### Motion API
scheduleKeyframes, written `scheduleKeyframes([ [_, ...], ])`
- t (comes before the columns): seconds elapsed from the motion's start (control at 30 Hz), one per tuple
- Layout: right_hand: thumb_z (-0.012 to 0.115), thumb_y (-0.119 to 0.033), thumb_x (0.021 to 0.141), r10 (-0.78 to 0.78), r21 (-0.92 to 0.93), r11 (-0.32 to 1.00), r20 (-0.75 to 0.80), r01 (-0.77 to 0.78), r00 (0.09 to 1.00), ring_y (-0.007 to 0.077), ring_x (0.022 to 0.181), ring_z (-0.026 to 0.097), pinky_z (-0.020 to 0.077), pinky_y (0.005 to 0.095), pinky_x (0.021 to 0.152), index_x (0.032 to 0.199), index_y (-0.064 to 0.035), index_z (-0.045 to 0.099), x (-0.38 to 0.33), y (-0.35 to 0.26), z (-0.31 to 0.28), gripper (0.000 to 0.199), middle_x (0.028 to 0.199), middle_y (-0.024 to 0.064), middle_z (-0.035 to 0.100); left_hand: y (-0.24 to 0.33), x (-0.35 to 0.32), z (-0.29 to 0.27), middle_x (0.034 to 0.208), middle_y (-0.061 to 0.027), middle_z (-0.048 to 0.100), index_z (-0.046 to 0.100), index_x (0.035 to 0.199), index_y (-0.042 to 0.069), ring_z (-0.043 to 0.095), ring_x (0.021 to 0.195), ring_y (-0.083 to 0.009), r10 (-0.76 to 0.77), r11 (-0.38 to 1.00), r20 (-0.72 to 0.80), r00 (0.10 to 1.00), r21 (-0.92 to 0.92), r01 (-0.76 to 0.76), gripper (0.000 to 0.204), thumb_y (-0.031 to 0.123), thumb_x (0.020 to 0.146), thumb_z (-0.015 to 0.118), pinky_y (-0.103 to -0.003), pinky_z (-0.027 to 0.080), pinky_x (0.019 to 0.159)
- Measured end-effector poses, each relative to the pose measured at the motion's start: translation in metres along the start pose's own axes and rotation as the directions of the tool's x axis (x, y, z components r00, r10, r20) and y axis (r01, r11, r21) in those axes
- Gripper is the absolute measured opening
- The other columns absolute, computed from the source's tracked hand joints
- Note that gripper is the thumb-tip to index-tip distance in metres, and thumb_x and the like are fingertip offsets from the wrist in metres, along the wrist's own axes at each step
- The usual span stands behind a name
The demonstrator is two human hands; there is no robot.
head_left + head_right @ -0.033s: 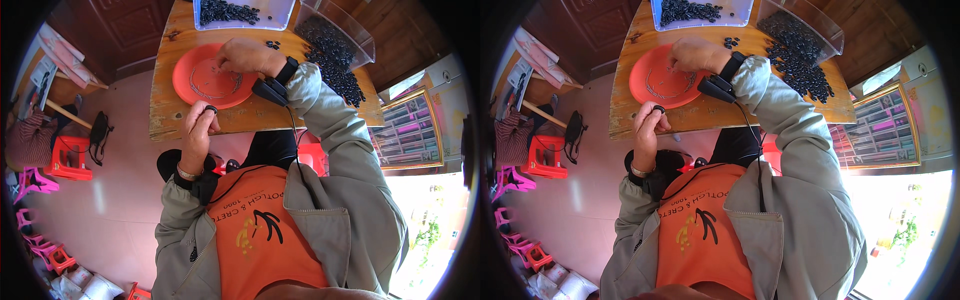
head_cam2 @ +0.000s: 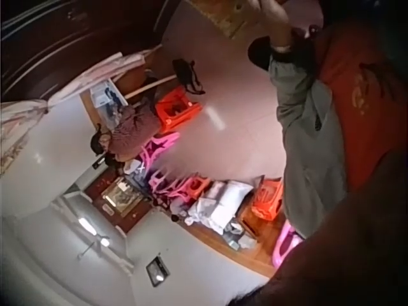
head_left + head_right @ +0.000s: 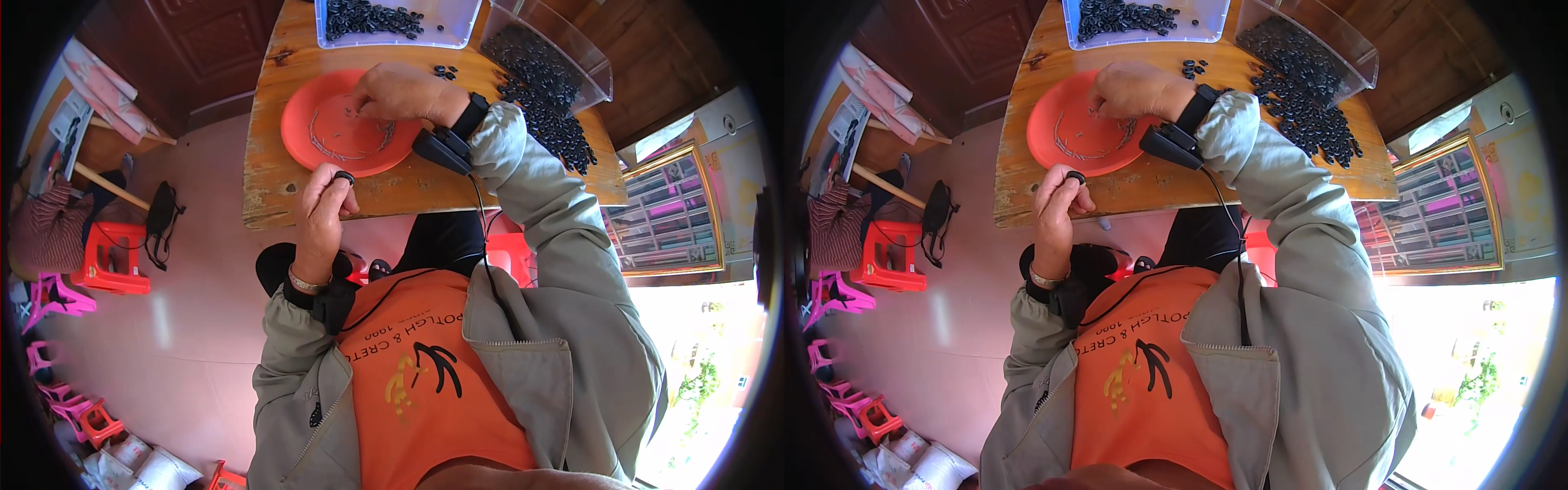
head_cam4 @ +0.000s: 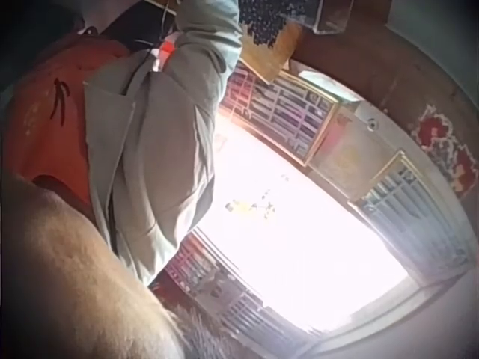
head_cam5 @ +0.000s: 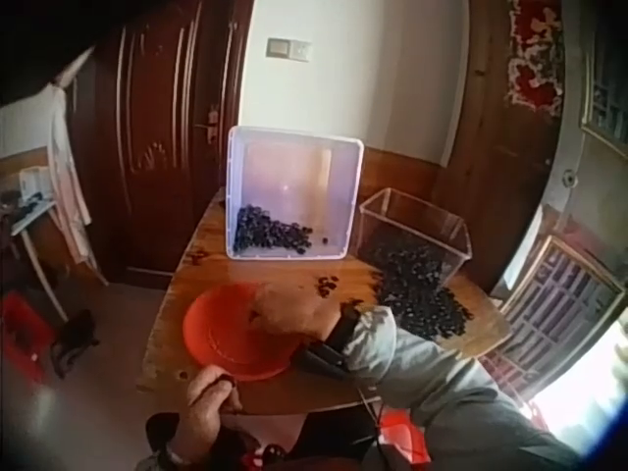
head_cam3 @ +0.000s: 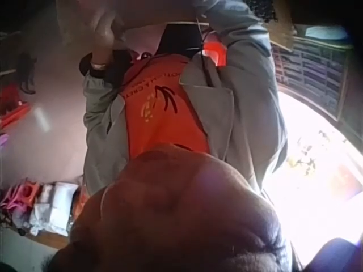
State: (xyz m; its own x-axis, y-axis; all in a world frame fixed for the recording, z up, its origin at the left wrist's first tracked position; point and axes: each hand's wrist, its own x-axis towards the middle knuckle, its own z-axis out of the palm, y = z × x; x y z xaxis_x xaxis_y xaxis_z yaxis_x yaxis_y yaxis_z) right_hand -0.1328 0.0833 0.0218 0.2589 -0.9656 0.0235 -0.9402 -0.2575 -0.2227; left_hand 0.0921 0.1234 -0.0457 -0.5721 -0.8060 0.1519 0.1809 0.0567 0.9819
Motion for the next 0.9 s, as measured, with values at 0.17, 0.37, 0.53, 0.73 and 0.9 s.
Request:
scheduleKeyframes([
  [0.17, 0.063, -0.018, 0.075, -0.08, 0.063, 0.995, 0.062, 0.076, 0.995, 0.0301, 0.08, 0.062, 0.0479, 0.0387, 0.07, 0.088, -0.0067, 0.068, -0.016, -0.016, 0.003, 0.018, 0.084, 0.0129, 0.065, 0.0, 0.0, 0.0, 0.063, -0.0007, 0.049, 0.049, 0.077, 0.004, 0.045, 0.058, -0.0076, 0.006, 1.0, -0.002, 1.0, 0.003, -0.006, 0.017, 0.016, 0.09, 0.046, -0.023, 0.035, 0.054],
  [0.37, 0.063, -0.015, 0.075, -0.14, 0.041, 0.99, 0.076, 0.137, 0.987, 0.0292, 0.078, 0.062, 0.0476, 0.0384, 0.068, 0.084, -0.0063, 0.067, -0.021, -0.024, 0.014, 0.014, 0.081, 0.0111, 0.064, 0.0, -0.001, 0.0, 0.063, -0.0009, 0.05, 0.049, 0.078, 0.004, 0.046, 0.059, -0.008, -0.002, 1.0, -0.002, 1.0, 0.012, 0.002, 0.017, 0.016, 0.089, 0.046, -0.023, 0.036, 0.054],
  [0.53, 0.062, -0.012, 0.075, -0.175, 0.097, 0.982, 0.103, 0.165, 0.979, 0.0308, 0.08, 0.062, 0.0476, 0.0402, 0.069, 0.084, -0.0051, 0.066, -0.021, -0.027, 0.023, 0.012, 0.081, 0.0123, 0.063, -0.002, 0.0, 0.0, 0.063, -0.0009, 0.049, 0.049, 0.078, 0.004, 0.046, 0.058, -0.0082, 0.006, 1.0, 0.012, 1.0, -0.003, -0.006, 0.017, 0.016, 0.089, 0.047, -0.023, 0.036, 0.054],
  [0.73, 0.059, -0.014, 0.079, -0.293, -0.168, 0.943, -0.017, 0.286, 0.956, 0.0346, 0.081, 0.061, 0.0476, 0.0428, 0.07, 0.087, -0.0029, 0.061, -0.024, -0.031, 0.037, 0.014, 0.084, 0.0143, 0.062, -0.002, -0.001, 0.0, 0.062, -0.0007, 0.049, 0.05, 0.078, 0.004, 0.045, 0.058, -0.0079, 0.014, 1.0, 0.005, 1.0, 0.01, -0.015, 0.017, 0.016, 0.089, 0.047, -0.023, 0.036, 0.053],
  [0.9, 0.056, -0.013, 0.082, -0.197, -0.058, 0.979, -0.017, 0.196, 0.98, 0.0347, 0.084, 0.06, 0.0479, 0.0429, 0.072, 0.089, -0.0029, 0.06, -0.026, -0.028, 0.032, 0.013, 0.088, 0.0143, 0.061, -0.002, -0.001, -0.001, 0.065, -0.0023, 0.053, 0.051, 0.081, 0.003, 0.05, 0.061, -0.0095, -0.013, 0.998, 0.012, 1.0, 0.059, 0.013, 0.018, 0.015, 0.09, 0.041, -0.023, 0.039, 0.059],
])
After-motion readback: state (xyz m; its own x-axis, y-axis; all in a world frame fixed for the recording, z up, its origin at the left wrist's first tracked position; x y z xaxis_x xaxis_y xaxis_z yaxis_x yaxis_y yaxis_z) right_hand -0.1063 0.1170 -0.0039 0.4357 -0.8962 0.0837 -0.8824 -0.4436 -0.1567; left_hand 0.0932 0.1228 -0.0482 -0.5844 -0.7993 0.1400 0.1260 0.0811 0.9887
